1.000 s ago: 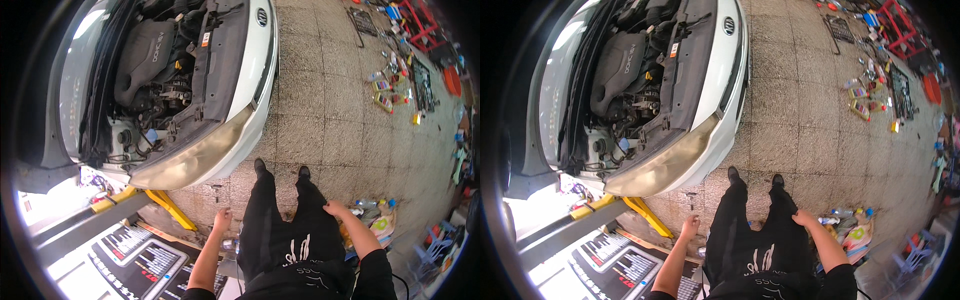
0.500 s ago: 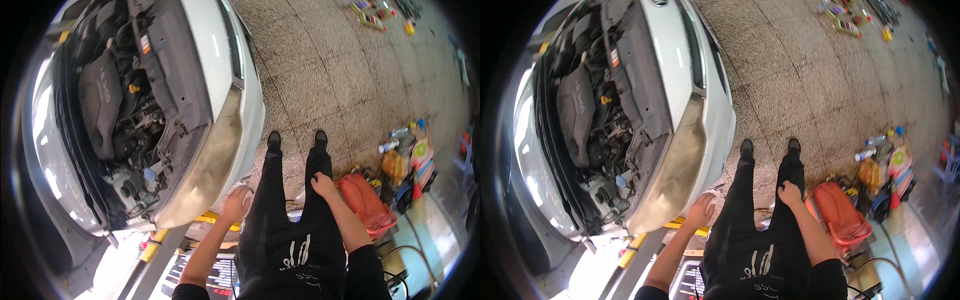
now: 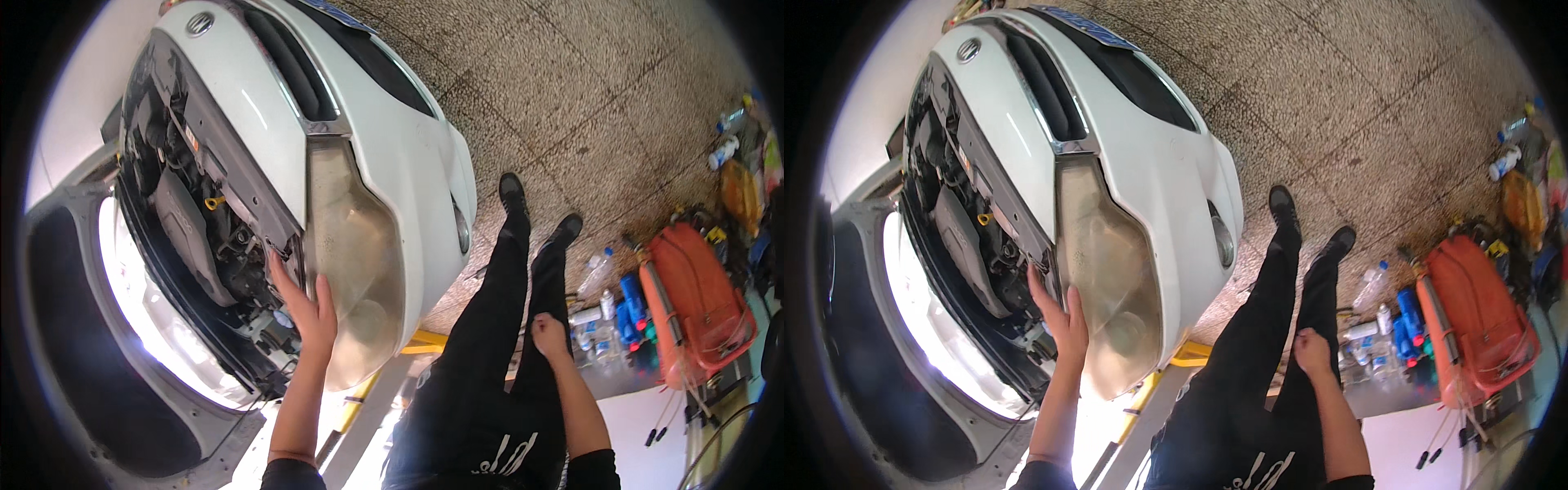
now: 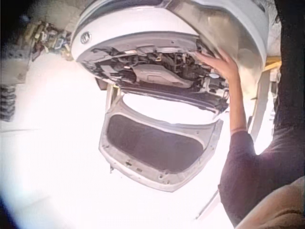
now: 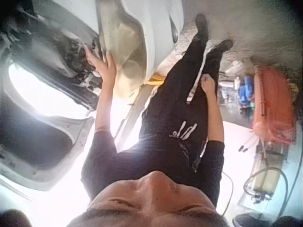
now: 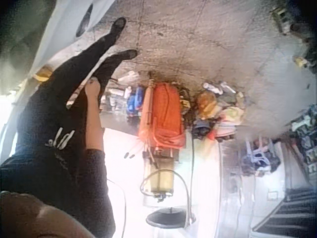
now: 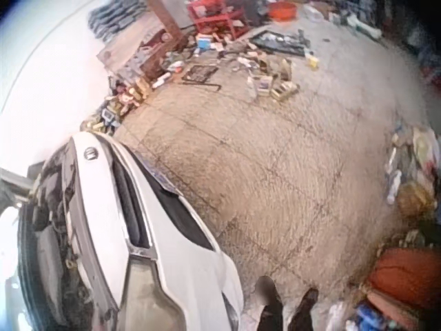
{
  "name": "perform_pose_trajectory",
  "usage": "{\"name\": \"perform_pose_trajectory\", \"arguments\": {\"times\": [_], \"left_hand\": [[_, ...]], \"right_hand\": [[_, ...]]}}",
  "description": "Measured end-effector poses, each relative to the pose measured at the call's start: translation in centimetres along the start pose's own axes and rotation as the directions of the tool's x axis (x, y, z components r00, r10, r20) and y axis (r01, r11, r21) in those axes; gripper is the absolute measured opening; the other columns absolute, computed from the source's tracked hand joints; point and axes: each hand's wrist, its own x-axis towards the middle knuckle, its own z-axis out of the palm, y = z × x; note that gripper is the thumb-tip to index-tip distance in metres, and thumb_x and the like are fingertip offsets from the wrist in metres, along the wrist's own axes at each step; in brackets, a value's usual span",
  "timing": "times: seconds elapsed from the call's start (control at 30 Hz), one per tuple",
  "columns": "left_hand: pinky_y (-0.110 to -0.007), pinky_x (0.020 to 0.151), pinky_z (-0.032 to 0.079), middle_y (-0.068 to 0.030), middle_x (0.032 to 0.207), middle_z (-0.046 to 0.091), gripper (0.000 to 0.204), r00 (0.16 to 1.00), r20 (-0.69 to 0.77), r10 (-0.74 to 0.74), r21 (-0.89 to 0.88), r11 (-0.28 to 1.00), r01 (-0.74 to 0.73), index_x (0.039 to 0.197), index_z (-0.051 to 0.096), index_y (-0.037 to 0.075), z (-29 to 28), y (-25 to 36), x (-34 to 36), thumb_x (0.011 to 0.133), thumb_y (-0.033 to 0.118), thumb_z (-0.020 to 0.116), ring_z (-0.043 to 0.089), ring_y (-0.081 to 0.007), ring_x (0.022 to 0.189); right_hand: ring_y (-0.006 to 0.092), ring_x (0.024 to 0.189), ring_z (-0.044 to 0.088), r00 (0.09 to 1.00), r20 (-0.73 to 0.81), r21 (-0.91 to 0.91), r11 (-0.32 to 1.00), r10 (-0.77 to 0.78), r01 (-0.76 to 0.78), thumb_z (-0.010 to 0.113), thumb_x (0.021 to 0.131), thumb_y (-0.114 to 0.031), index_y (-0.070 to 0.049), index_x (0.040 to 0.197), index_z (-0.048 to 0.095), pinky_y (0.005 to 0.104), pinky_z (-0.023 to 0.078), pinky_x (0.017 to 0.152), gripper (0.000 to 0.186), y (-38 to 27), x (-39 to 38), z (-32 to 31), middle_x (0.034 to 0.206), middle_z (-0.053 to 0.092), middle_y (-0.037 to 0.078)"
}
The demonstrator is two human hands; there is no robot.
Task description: The person removes the front bumper cover and both headlights from a white Kia sedan. They then retrieve a new headlight assembly from a box and position it at the front of the vehicle.
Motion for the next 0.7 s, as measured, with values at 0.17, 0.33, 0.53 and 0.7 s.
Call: {"name": "perform_pose_trajectory", "arguments": {"times": [0.17,0.33,0.53,0.7], "left_hand": [[-0.048,0.120,0.022,-0.0322,0.155,0.029,0.070,0.996,0.084,0.041,0.253,0.965,-0.061,0.153,0.023,-0.008,1.3,0.1,0.0,0.101,0.026,0.054,0.027,-0.0466,0.145],[-0.049,0.118,0.024,-0.0328,0.152,0.033,0.067,0.995,0.067,0.069,0.239,0.967,-0.083,0.152,0.026,-0.007,1.4,0.4,0.0,0.101,0.025,0.054,0.031,-0.0481,0.142],[-0.049,0.117,0.026,-0.0319,0.151,0.035,0.065,0.997,0.041,0.066,0.268,0.960,-0.075,0.153,0.028,-0.005,1.6,0.2,-0.1,0.100,0.024,0.054,0.033,-0.0480,0.140],[-0.049,0.117,0.027,-0.0312,0.151,0.036,0.065,0.997,0.018,0.079,0.276,0.958,-0.081,0.152,0.029,-0.004,1.8,0.0,-0.1,0.100,0.025,0.054,0.035,-0.0479,0.139]], "right_hand": [[0.0242,0.072,0.071,0.989,-0.014,0.291,0.947,0.149,-0.139,0.062,0.093,-0.012,0.003,0.102,0.067,0.0352,0.056,0.067,0.019,5.8,-0.8,2.6,0.083,0.071,0.015],[0.0329,0.084,0.072,0.993,-0.038,0.329,0.939,0.114,-0.095,0.063,0.092,-0.015,0.000,0.103,0.068,0.0378,0.056,0.076,0.019,4.2,-0.8,3.3,0.089,0.072,0.020],[0.0328,0.084,0.072,0.999,-0.050,0.317,0.948,-0.001,0.017,0.062,0.091,-0.014,0.000,0.101,0.069,0.0375,0.056,0.074,0.019,0.8,-1.1,2.2,0.089,0.072,0.019],[0.0209,0.081,0.072,0.997,0.068,0.399,0.917,-0.019,-0.010,0.063,0.094,-0.014,0.003,0.107,0.068,0.0321,0.056,0.076,0.022,-2.8,-0.5,2.4,0.089,0.073,0.015]]}}
